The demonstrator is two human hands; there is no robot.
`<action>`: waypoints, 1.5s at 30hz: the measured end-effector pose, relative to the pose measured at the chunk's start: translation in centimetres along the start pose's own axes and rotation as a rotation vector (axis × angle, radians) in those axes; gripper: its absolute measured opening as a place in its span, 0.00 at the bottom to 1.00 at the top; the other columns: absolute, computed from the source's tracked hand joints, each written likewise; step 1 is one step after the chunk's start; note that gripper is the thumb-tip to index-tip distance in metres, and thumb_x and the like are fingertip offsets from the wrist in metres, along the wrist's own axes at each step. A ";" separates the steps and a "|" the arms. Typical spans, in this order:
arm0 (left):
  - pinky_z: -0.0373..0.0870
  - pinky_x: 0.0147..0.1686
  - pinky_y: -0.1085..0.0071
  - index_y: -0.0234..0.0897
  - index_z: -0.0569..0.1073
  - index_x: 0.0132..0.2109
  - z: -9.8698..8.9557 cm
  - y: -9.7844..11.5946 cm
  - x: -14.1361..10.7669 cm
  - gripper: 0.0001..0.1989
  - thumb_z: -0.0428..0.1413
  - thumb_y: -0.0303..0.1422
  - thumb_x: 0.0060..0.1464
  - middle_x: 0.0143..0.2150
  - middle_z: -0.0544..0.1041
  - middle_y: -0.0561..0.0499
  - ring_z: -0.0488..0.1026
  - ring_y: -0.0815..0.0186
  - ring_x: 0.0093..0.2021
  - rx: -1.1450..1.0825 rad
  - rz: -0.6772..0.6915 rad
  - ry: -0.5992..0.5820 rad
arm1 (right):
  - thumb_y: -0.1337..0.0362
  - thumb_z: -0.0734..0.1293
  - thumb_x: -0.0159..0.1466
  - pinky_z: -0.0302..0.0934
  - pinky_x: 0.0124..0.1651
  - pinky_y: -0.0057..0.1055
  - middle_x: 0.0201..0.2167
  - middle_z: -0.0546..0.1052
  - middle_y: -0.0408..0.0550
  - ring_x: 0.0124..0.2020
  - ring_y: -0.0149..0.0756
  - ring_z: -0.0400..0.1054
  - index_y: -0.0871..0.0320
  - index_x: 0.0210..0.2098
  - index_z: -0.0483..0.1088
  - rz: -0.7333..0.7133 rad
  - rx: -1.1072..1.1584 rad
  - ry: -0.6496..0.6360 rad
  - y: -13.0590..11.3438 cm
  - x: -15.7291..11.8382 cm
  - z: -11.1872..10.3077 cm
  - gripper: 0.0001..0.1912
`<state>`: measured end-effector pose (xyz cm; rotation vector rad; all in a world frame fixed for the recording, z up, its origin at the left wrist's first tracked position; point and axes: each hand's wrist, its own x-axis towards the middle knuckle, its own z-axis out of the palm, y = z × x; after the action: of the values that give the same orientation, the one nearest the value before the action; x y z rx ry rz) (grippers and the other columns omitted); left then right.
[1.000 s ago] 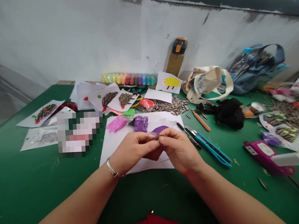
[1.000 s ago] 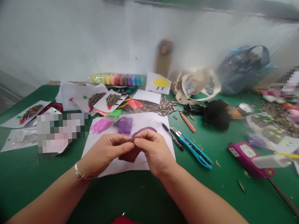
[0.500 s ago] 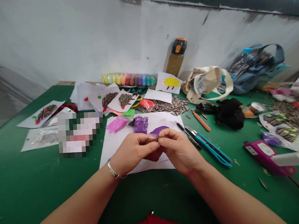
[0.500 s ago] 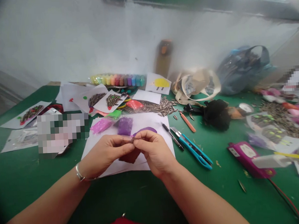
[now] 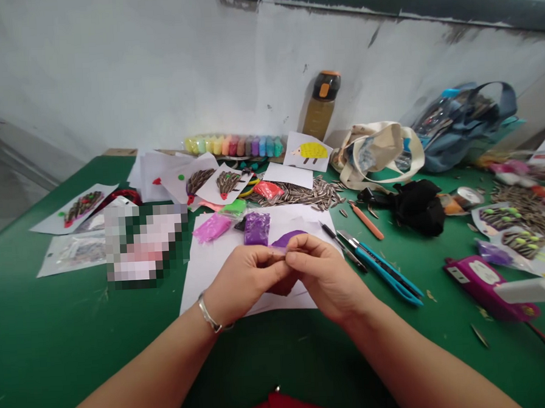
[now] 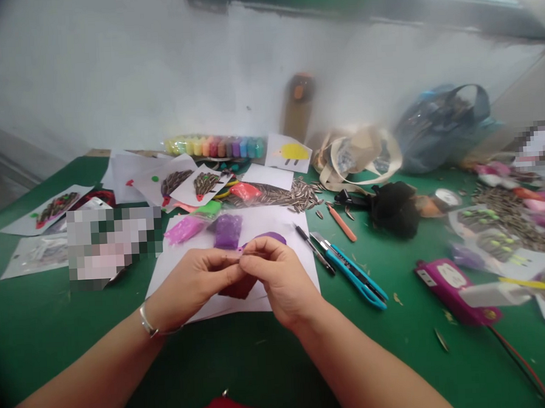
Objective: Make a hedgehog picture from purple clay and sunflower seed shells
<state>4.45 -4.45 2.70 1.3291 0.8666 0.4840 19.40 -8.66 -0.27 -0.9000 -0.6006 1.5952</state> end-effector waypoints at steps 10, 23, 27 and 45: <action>0.69 0.31 0.71 0.32 0.77 0.30 0.4 -0.4 0.1 0.13 0.58 0.39 0.53 0.26 0.74 0.51 0.69 0.68 0.28 0.061 0.021 0.048 | 0.66 0.75 0.51 0.59 0.33 0.30 0.26 0.73 0.40 0.29 0.31 0.65 0.56 0.30 0.71 -0.008 0.076 0.077 0.6 -0.1 0.4 0.09; 0.68 0.31 0.71 0.31 0.76 0.31 0.0 -0.2 0.0 0.12 0.58 0.38 0.53 0.26 0.72 0.51 0.68 0.68 0.28 0.023 0.000 0.061 | 0.65 0.73 0.55 0.62 0.39 0.32 0.32 0.76 0.43 0.33 0.32 0.68 0.56 0.35 0.74 -0.041 -0.090 -0.010 -0.3 0.1 -0.3 0.09; 0.65 0.27 0.74 0.32 0.73 0.27 0.0 0.1 -0.1 0.13 0.58 0.38 0.53 0.23 0.69 0.53 0.65 0.70 0.25 0.084 -0.012 0.023 | 0.63 0.73 0.55 0.62 0.42 0.34 0.35 0.76 0.44 0.36 0.34 0.69 0.54 0.41 0.74 -0.099 -0.427 -0.028 -1.5 -0.1 -0.6 0.14; 0.58 0.20 0.76 0.33 0.73 0.24 0.1 -0.3 -0.1 0.19 0.55 0.42 0.56 0.20 0.70 0.53 0.62 0.72 0.21 0.208 0.042 0.059 | 0.68 0.65 0.55 0.60 0.30 0.31 0.21 0.74 0.42 0.26 0.34 0.67 0.57 0.21 0.72 -0.112 -0.832 -0.009 -1.9 -0.2 -0.9 0.07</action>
<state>4.40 -4.64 2.43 1.5312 0.9597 0.4775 21.23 -8.56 0.81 -1.4245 -1.3432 1.2330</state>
